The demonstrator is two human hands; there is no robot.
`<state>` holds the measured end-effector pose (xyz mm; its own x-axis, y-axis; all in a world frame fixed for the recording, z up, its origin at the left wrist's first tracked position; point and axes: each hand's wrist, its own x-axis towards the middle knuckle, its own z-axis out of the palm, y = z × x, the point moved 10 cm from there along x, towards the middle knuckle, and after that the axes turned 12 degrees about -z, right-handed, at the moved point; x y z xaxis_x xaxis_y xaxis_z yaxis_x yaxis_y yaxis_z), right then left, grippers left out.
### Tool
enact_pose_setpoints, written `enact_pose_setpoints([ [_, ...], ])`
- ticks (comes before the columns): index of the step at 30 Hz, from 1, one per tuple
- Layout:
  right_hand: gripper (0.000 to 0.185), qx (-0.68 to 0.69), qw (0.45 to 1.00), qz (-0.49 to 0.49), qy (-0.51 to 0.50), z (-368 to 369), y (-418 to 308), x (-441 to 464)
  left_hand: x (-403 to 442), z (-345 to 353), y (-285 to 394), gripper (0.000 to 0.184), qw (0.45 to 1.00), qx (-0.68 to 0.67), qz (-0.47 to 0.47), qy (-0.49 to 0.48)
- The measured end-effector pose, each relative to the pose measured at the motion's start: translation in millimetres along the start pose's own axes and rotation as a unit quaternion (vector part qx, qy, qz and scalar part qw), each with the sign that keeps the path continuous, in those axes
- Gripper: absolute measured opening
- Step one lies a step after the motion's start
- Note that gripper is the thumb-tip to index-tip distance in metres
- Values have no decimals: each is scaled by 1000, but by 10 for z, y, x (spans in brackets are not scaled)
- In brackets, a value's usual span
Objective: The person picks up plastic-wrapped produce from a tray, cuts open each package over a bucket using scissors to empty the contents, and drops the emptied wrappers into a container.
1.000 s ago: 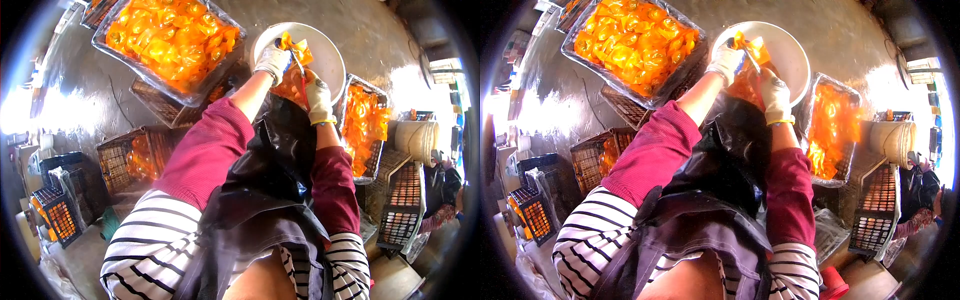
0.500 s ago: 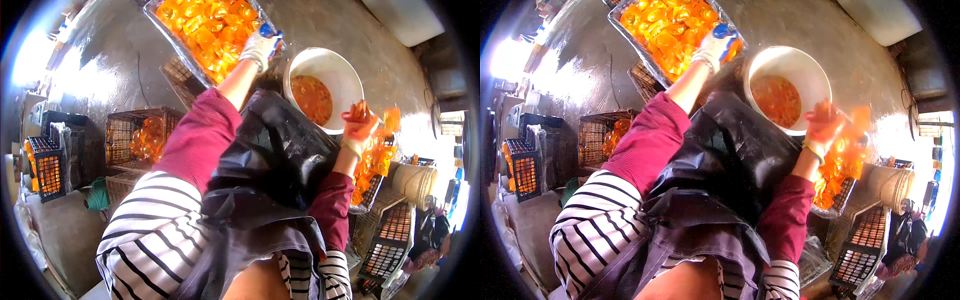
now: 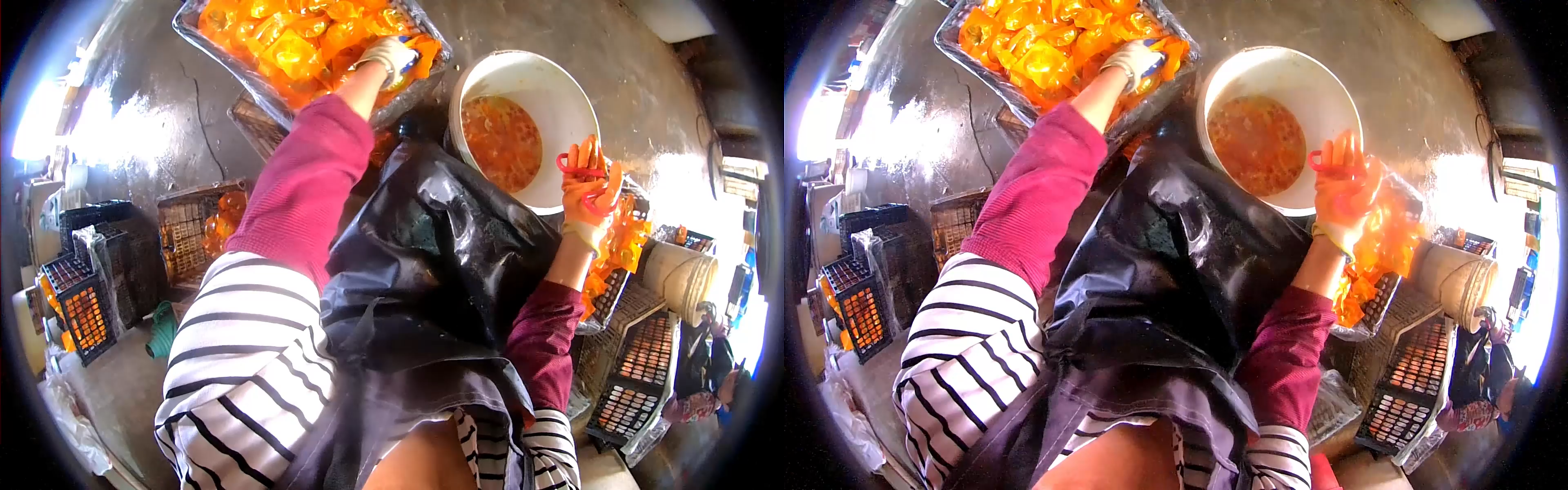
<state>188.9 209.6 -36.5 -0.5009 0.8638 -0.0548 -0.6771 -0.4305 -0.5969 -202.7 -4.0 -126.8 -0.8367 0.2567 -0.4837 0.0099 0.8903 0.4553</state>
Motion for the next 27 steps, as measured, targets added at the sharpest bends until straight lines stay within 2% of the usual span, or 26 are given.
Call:
enact_pose_setpoints([
  [1,48,1,1000,7,18,2,15,-9,199,67,-180,37,989,-139,-5,-40],
  [2,48,4,999,14,36,-6,26,-22,-77,-106,-231,35,937,-344,-7,-51],
  [3,48,6,998,23,54,-18,46,-52,-112,-130,-315,34,875,-473,2,-100],
  [4,47,-15,998,28,51,7,65,-89,-138,-146,-406,33,793,-590,4,-149],
  [5,47,-26,999,32,36,35,90,-127,-254,-221,-395,33,653,-730,45,-199],
  [6,47,-35,999,36,17,64,110,-150,-341,-245,-477,33,586,-781,29,-213],
  [7,46,-43,998,38,-4,106,125,-154,-414,-305,-501,34,550,-807,50,-211],
  [8,44,-29,996,80,15,91,193,-163,-443,-295,-530,33,547,-805,45,-223],
  [11,43,-96,993,69,-13,97,242,-186,-566,-193,-480,31,538,-797,22,-273],
  [12,45,-67,997,47,-10,72,249,-209,-625,-200,-364,30,552,-788,38,-271],
  [13,45,-79,993,53,-69,287,248,-304,-748,-219,-190,29,566,-777,52,-271],
  [14,45,-92,986,58,-125,553,231,-446,-798,-232,-148,26,649,-730,53,-209],
  [15,44,-112,981,62,-147,568,283,-459,-872,-129,44,23,618,-749,39,-238],
  [17,41,-162,978,82,-102,165,507,-244,-1275,-21,476,21,635,-732,21,-245],
  [18,40,-178,975,93,-94,93,571,-238,-1423,76,669,21,623,-739,18,-256],
  [19,39,-147,971,138,-129,241,645,-320,-1507,196,831,21,609,-746,15,-268],
  [20,38,-187,956,163,-154,182,732,-304,-1528,276,960,21,596,-756,41,-267],
  [21,37,-228,939,189,-177,94,802,-309,-1499,348,1022,23,612,-749,68,-244],
  [23,29,-254,929,197,-186,46,811,-364,-1706,440,1083,30,683,-692,48,-227],
  [25,27,-273,921,191,-201,-39,912,-329,-1732,694,1227,36,603,-707,75,-362],
  [26,27,-320,908,162,-217,-16,891,-325,-1795,627,1188,41,681,-654,66,-321],
  [27,28,-311,911,159,-219,15,890,-356,-1903,538,1180,44,722,-615,67,-308],
])
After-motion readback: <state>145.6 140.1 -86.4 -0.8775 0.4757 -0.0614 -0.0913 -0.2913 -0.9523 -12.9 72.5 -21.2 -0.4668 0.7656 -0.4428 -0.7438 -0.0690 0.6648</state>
